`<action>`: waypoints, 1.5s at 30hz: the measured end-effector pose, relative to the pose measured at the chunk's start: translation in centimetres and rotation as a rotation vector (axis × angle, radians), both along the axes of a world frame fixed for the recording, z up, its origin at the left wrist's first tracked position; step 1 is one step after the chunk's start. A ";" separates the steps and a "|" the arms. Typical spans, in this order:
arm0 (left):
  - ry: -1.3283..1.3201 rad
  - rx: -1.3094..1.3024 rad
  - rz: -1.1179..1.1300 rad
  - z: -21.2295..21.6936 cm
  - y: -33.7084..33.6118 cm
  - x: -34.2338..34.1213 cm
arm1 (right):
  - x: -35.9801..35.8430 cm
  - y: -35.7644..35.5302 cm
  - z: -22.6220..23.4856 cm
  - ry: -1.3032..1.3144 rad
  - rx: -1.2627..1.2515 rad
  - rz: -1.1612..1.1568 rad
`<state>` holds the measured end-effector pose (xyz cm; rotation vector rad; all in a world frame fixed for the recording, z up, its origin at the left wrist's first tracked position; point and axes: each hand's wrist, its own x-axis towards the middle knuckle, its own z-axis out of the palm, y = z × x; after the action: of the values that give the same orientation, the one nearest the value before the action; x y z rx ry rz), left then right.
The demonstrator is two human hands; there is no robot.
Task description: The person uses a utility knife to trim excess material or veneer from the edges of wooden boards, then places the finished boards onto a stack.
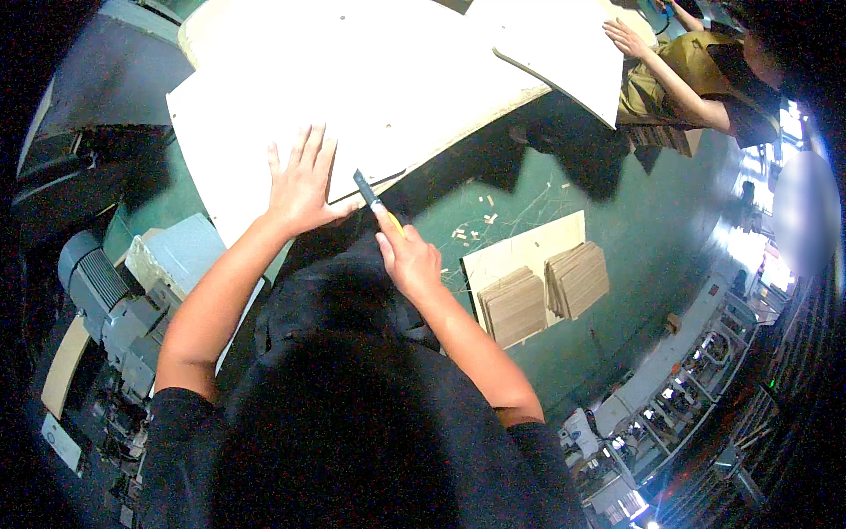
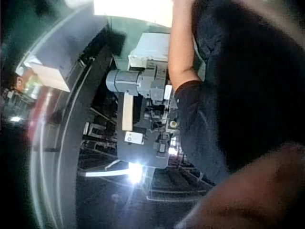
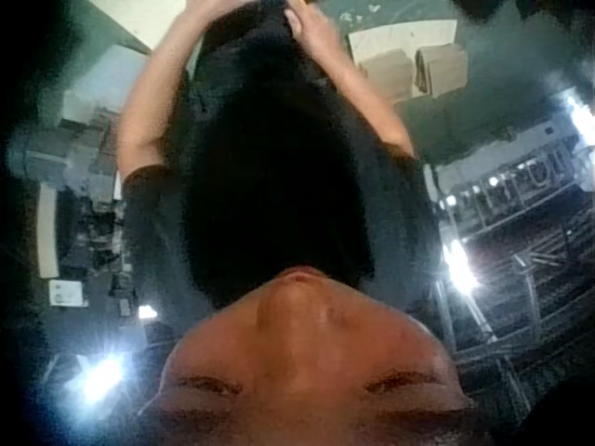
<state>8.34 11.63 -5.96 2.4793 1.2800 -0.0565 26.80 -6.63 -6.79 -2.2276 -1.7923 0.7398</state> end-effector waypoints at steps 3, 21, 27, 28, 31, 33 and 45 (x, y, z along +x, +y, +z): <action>0.038 0.030 -0.001 -0.9 -0.3 0.0 | 1.8 1.8 -0.5 -0.027 0.124 -0.101; 0.041 0.020 -0.006 -0.9 -0.2 -0.2 | 12.4 2.1 0.4 0.010 0.196 -0.242; 0.041 0.009 -0.113 -0.7 0.2 -1.1 | 4.4 7.3 0.9 0.204 0.274 -0.390; 0.039 0.004 -0.126 -0.7 0.2 -1.6 | 3.4 7.5 0.4 0.177 0.314 -0.370; 0.033 -0.015 -0.180 -0.5 0.1 -3.3 | 1.1 7.6 0.7 0.252 0.275 -0.312; 0.038 -0.034 -0.239 -0.4 0.1 -4.9 | -0.7 7.0 1.3 0.282 0.251 -0.283; 0.134 -0.072 -0.465 1.4 1.2 -12.5 | -3.1 3.4 3.3 0.756 -0.113 -0.138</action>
<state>-4.15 12.78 -4.56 2.6913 0.7059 -0.3803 23.65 -3.27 -3.46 -1.7354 -1.2307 1.4292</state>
